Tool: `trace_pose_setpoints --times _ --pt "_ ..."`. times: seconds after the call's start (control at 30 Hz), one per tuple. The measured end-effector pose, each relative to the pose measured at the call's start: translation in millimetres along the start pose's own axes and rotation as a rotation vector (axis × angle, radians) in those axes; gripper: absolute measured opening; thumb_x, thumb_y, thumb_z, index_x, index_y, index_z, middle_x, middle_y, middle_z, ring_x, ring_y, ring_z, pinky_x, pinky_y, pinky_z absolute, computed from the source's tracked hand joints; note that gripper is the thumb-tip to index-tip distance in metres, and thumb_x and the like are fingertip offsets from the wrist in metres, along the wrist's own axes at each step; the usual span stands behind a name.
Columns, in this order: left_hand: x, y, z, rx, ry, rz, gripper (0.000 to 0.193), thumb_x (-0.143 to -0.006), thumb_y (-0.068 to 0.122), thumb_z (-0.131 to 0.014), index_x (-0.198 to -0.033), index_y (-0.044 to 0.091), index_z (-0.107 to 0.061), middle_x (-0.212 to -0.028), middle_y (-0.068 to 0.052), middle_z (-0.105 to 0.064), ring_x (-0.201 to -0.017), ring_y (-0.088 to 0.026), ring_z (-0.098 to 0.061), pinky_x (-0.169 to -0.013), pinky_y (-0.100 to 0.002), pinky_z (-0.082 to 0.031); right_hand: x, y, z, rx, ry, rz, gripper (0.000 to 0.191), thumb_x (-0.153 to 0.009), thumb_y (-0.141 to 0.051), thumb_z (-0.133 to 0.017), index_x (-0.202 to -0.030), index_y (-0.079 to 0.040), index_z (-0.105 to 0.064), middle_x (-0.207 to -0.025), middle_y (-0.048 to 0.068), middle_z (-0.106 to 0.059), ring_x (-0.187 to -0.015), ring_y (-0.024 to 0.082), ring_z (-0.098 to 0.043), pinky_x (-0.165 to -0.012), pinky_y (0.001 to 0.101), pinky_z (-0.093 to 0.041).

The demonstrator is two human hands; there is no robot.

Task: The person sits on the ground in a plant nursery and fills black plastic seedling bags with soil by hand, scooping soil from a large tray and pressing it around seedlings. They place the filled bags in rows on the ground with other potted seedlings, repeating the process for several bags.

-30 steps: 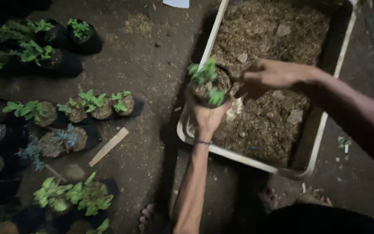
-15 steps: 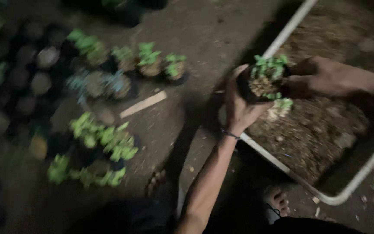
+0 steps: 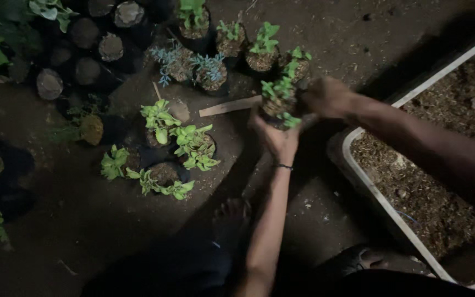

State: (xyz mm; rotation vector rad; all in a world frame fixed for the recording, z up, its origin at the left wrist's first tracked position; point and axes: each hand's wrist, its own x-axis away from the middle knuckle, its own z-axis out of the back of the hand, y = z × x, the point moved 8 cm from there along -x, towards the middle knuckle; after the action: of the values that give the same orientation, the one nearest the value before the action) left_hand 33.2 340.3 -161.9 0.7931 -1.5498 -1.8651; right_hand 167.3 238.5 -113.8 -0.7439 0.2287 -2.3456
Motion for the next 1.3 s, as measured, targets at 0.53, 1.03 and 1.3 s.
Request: trace_pose_setpoints --times 0.53,1.03,1.3 --pt "-76 -79 28 -0.732 -0.159 -0.094 0.088 -0.080 0.031 -0.081 -0.151 -0.001 -0.041 -0.163 -0.016 -0.032 -0.156 -0.047 -0.012 -0.125 -0.064 -0.008 -77 -22 -58 -0.711 0.156 -0.483 0.050 -0.100 -0.040 -0.056 -0.136 -0.005 -0.060 -0.124 0.018 -0.070 -0.109 0.030 -0.070 -0.090 0.0418 -0.057" --pt "10 -55 8 -0.621 -0.091 -0.302 0.077 -0.093 0.046 -0.071 -0.145 -0.006 -0.047 -0.156 -0.025 -0.041 -0.150 -0.047 -0.035 -0.125 -0.067 -0.015 -105 -11 -78 -0.603 0.280 -0.311 0.049 -0.098 -0.041 -0.061 -0.125 0.000 -0.066 -0.114 0.024 -0.072 -0.108 0.039 -0.069 -0.091 0.0474 -0.055" --pt "127 -46 -52 -0.571 -0.631 -0.035 0.081 -0.083 0.023 -0.070 -0.151 -0.005 -0.036 -0.165 -0.030 -0.025 -0.151 -0.054 -0.016 -0.115 -0.071 -0.007 -98 -34 -53 -0.554 0.036 -0.093 0.063 -0.094 -0.019 -0.056 -0.157 -0.017 -0.049 -0.106 0.026 -0.069 -0.095 0.042 -0.065 -0.087 0.0482 -0.059"
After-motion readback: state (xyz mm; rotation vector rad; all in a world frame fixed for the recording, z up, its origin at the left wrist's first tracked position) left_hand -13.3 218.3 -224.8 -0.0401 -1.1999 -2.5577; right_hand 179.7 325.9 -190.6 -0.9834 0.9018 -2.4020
